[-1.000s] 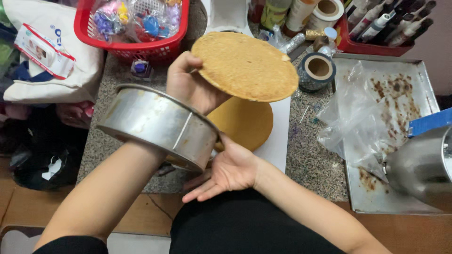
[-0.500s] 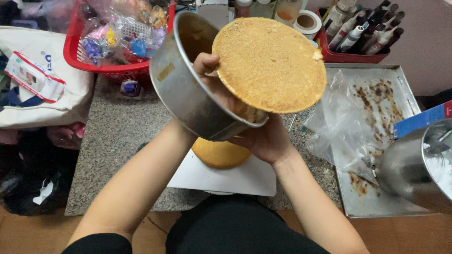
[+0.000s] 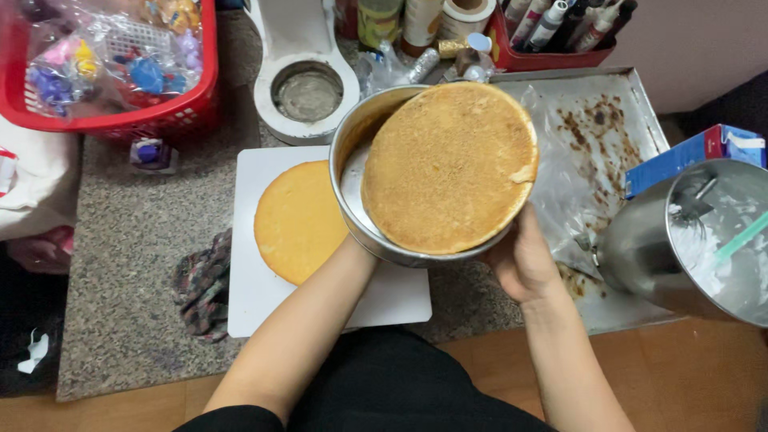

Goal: The person removes a cake from a tin, peels a layer from its surface, pours liquid from a carton into a mixing bowl containing cream, attaches the bowl to a stand mixer, and slices the cake using a knife.

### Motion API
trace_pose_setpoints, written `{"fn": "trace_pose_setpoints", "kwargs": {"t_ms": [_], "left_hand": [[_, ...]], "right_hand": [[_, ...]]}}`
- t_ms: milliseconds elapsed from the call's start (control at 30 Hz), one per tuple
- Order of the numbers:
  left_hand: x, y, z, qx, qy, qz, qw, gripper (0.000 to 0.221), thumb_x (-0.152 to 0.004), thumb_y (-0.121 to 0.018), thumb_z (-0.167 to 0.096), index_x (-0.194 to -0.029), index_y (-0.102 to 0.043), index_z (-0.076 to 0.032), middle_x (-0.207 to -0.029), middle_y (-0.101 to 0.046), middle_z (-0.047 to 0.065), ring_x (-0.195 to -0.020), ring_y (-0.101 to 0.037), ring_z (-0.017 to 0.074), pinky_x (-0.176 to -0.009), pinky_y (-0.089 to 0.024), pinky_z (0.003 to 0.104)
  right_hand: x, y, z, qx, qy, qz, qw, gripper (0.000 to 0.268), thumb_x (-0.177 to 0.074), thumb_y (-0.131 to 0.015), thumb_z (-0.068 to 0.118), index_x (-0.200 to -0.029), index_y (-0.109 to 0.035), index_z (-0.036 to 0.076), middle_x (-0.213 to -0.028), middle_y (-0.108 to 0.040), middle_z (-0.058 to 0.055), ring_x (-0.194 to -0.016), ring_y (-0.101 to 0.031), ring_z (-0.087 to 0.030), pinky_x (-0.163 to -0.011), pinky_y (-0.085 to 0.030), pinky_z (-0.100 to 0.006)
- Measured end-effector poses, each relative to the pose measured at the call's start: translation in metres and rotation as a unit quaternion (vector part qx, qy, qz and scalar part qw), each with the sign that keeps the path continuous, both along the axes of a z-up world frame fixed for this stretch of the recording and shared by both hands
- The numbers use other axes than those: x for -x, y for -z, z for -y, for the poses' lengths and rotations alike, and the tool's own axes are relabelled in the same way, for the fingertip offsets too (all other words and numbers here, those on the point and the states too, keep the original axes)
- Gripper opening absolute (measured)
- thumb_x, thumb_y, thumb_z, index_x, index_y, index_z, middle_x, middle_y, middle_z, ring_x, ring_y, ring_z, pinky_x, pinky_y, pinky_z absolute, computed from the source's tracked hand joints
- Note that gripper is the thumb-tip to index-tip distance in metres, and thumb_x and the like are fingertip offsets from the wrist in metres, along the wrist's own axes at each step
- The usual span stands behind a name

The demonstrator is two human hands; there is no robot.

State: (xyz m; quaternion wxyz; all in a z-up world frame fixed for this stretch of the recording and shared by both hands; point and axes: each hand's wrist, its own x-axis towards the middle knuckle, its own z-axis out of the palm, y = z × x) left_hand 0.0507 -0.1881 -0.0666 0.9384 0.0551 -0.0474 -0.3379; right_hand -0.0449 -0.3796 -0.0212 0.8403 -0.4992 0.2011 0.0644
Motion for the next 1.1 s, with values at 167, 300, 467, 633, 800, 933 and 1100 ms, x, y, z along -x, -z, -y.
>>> {"fn": "trace_pose_setpoints", "kwargs": {"t_ms": [167,300,467,633,800,933,1100], "left_hand": [[0.007,0.026,0.038,0.003,0.037,-0.048,0.998,0.063,-0.107,-0.042,-0.052,-0.150,-0.049,-0.007,-0.146,-0.058,0.018,-0.130,-0.059,0.0355,-0.109,-0.051,0.052],[0.004,0.043,0.061,0.004,0.039,-0.052,0.998,0.059,-0.108,-0.042,-0.049,-0.149,-0.050,-0.007,-0.145,-0.058,0.018,-0.129,-0.060,0.0356,-0.108,-0.052,0.052],[-0.009,0.077,0.089,-0.089,0.049,-0.153,0.983,0.055,-0.104,-0.044,-0.042,-0.144,-0.052,-0.006,-0.139,-0.062,0.017,-0.124,-0.063,0.0320,-0.101,-0.056,0.050],[0.006,0.098,0.085,-0.245,0.021,-0.232,0.941,0.038,-0.103,-0.044,-0.021,-0.140,-0.049,-0.014,-0.136,-0.064,0.007,-0.099,-0.066,0.0210,-0.082,-0.056,0.034],[0.048,0.069,0.070,-0.424,-0.018,-0.129,0.896,0.040,-0.101,-0.045,-0.024,-0.138,-0.055,-0.013,-0.128,-0.070,0.008,-0.093,-0.066,0.0174,-0.081,-0.053,0.031],[0.074,0.049,0.064,-0.584,-0.087,0.050,0.806,0.035,-0.099,-0.050,-0.018,-0.130,-0.061,-0.006,-0.121,-0.076,0.009,-0.093,-0.067,0.0168,-0.079,-0.053,0.031],[0.093,0.038,0.059,-0.733,-0.126,0.262,0.615,0.026,-0.096,-0.057,-0.010,-0.119,-0.068,-0.008,-0.113,-0.076,0.009,-0.102,-0.070,0.0229,-0.090,-0.055,0.037]], "right_hand": [[0.013,-0.001,0.025,0.026,0.052,0.007,0.998,0.058,-0.098,-0.046,0.048,-0.140,-0.055,0.009,-0.140,-0.063,-0.008,-0.126,-0.061,-0.022,-0.106,-0.050,-0.044],[0.016,0.014,0.047,-0.008,0.087,0.025,0.996,0.056,-0.098,-0.048,0.047,-0.139,-0.055,0.010,-0.140,-0.062,-0.006,-0.128,-0.060,-0.020,-0.108,-0.049,-0.039],[0.003,0.037,0.083,-0.026,0.110,0.010,0.994,0.062,-0.094,-0.045,0.056,-0.139,-0.056,0.014,-0.133,-0.065,-0.005,-0.120,-0.061,-0.023,-0.094,-0.049,-0.046],[-0.063,0.074,0.132,-0.082,0.216,0.091,0.969,0.080,-0.095,-0.049,0.066,-0.153,-0.042,0.011,-0.140,-0.050,-0.013,-0.123,-0.051,-0.033,-0.093,-0.051,-0.056],[-0.173,0.115,0.191,-0.065,0.476,0.028,0.876,0.098,-0.076,-0.064,0.055,-0.155,-0.016,0.022,-0.157,-0.029,-0.009,-0.139,-0.040,-0.035,-0.097,-0.051,-0.069],[-0.257,0.161,0.246,-0.069,0.602,0.000,0.795,0.108,-0.080,-0.067,0.050,-0.158,0.001,0.020,-0.160,-0.024,-0.012,-0.140,-0.043,-0.037,-0.103,-0.050,-0.064],[-0.288,0.225,0.282,-0.036,0.576,-0.104,0.810,0.116,-0.088,-0.068,0.050,-0.161,0.015,0.014,-0.165,-0.016,-0.013,-0.143,-0.044,-0.035,-0.111,-0.051,-0.055]]}}
